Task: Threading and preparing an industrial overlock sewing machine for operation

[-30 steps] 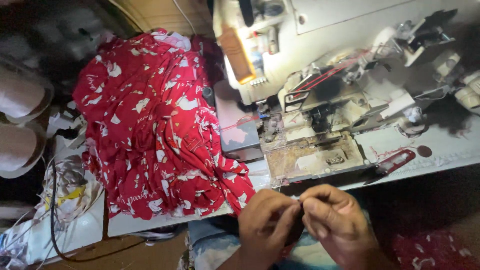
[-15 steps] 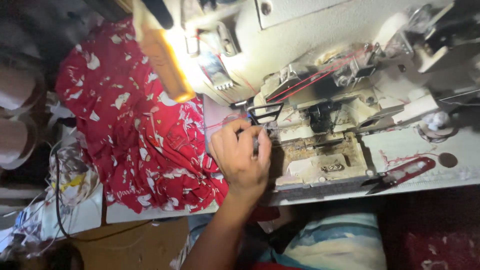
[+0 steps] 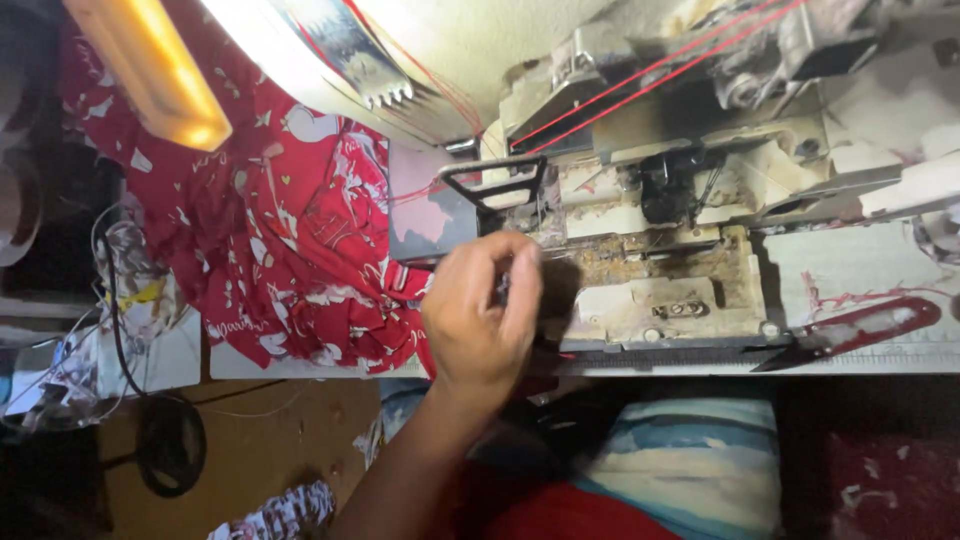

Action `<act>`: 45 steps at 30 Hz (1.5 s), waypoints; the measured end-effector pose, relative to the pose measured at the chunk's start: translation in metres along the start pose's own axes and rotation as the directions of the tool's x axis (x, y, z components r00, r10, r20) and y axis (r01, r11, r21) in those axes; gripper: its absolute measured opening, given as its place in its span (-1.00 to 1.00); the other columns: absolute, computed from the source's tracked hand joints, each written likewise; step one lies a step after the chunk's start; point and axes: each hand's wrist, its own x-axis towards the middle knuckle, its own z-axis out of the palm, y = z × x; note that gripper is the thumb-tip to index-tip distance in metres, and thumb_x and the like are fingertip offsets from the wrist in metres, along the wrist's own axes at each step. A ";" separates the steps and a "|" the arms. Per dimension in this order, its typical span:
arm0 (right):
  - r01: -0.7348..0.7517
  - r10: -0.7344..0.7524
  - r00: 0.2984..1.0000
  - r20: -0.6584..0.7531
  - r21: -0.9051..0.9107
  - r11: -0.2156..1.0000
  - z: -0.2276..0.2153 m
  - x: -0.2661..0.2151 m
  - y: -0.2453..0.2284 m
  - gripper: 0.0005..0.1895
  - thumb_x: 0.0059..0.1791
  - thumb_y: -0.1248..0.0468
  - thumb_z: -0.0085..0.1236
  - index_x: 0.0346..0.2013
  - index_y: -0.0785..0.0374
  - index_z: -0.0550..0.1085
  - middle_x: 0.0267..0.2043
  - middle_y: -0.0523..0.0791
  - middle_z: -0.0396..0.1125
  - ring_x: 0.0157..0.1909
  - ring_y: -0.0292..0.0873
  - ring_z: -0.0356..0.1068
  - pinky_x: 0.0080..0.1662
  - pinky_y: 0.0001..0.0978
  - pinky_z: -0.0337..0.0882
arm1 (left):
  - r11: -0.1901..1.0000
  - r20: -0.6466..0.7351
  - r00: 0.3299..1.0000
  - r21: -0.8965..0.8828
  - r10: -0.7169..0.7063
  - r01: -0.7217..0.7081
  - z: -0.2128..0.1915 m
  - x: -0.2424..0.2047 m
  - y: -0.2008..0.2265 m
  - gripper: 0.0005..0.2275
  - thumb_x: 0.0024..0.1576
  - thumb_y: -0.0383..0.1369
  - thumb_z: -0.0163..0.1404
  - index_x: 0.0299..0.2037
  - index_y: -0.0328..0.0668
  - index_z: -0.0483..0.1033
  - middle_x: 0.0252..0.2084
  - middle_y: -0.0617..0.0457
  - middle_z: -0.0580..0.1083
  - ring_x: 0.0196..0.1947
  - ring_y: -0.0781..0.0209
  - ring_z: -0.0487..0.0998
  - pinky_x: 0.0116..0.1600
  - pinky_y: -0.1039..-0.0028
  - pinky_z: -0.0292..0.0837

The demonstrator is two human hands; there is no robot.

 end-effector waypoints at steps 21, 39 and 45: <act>0.086 -0.092 0.992 0.090 0.065 0.994 0.114 -0.025 0.004 -0.93 0.00 0.33 0.24 -0.28 0.29 0.56 -0.26 -0.12 0.47 -0.17 -0.28 0.42 -0.03 -0.55 0.36 | 0.638 0.503 0.782 -0.475 -0.369 0.607 -0.026 -0.033 0.027 -0.90 0.18 -0.29 0.11 -0.26 -0.10 0.60 -0.42 0.26 0.50 -0.44 0.50 0.41 -0.28 0.62 0.32; -0.034 0.024 0.997 0.068 0.152 0.988 0.127 -0.015 0.010 -0.91 0.11 0.27 0.10 -0.25 0.22 0.47 -0.49 -0.29 0.16 -0.46 -0.45 0.02 -0.38 -0.64 -0.01 | 1.000 0.161 0.987 -0.027 0.005 -0.001 -0.049 -0.056 0.014 -0.75 0.25 -0.36 0.02 0.12 -0.17 0.48 0.29 -0.36 0.30 0.16 -0.27 0.43 0.22 0.04 0.31; 0.002 0.000 0.999 0.046 -0.033 0.999 0.135 -0.017 0.002 -0.90 0.07 0.32 0.18 -0.20 0.31 0.57 -0.24 -0.18 0.44 -0.21 -0.37 0.34 -0.10 -0.59 0.31 | 0.922 0.024 0.999 -0.383 -0.048 0.053 -0.047 -0.035 0.025 -0.75 0.24 -0.48 0.07 0.10 -0.32 0.41 0.15 -0.23 0.52 0.15 -0.13 0.62 0.28 0.22 0.51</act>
